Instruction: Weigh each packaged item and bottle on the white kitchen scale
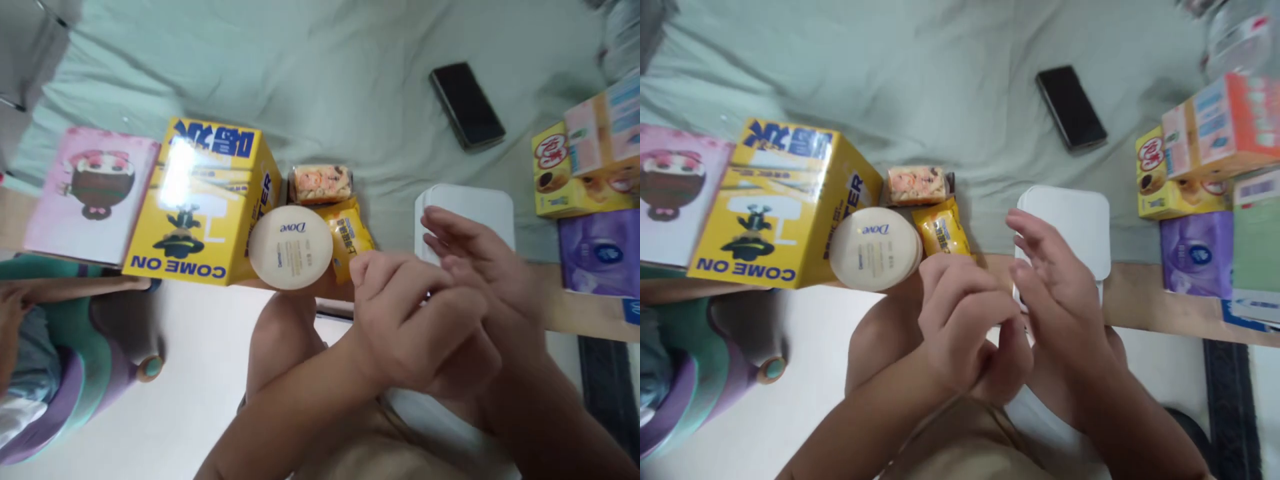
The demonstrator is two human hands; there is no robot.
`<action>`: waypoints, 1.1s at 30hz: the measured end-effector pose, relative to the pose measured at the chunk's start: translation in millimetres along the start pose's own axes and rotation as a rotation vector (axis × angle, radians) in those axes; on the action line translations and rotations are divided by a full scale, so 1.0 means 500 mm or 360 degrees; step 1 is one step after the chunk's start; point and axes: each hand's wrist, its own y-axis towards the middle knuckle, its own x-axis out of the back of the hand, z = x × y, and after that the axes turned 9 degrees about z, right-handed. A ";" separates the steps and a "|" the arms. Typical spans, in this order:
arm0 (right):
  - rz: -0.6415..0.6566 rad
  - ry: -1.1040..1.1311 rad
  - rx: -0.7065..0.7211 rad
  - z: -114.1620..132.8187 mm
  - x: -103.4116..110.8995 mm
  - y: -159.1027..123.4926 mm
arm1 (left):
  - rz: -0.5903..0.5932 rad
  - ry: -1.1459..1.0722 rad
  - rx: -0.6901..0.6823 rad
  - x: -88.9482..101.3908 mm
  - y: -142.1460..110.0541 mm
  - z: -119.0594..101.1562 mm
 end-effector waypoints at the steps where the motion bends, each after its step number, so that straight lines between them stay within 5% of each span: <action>1: -0.0064 0.0016 0.0000 -0.009 0.019 0.016 | -0.0100 -0.0070 -0.0063 -0.002 0.022 0.009; 5: -0.0371 -0.0156 0.0039 -0.067 0.087 0.158 | -0.0148 -0.0112 -0.0278 -0.028 0.089 0.035; 7: -0.0461 -0.0470 -0.0132 -0.097 0.112 0.259 | -0.0120 -0.0066 -0.0325 -0.050 0.108 0.042; 9: -0.0390 -0.0850 -0.0457 -0.123 0.128 0.355 | -0.0130 -0.0019 -0.0359 -0.071 0.120 0.045; 14: -0.0199 -0.0924 -0.0698 -0.184 0.146 0.497 | -0.0133 -0.0008 -0.0369 -0.099 0.137 0.053; 20: -0.0046 -0.0932 -0.0567 -0.236 0.168 0.500 | -0.0082 -0.0086 -0.0329 -0.101 0.140 0.062; 27: 0.0106 -0.0959 -0.0540 -0.192 0.157 0.398 | -0.0031 -0.0143 -0.0224 -0.113 0.138 0.049; 33: 0.0159 -0.1063 -0.0689 -0.154 0.141 0.383 | -0.0044 -0.0138 -0.0237 -0.122 0.136 0.046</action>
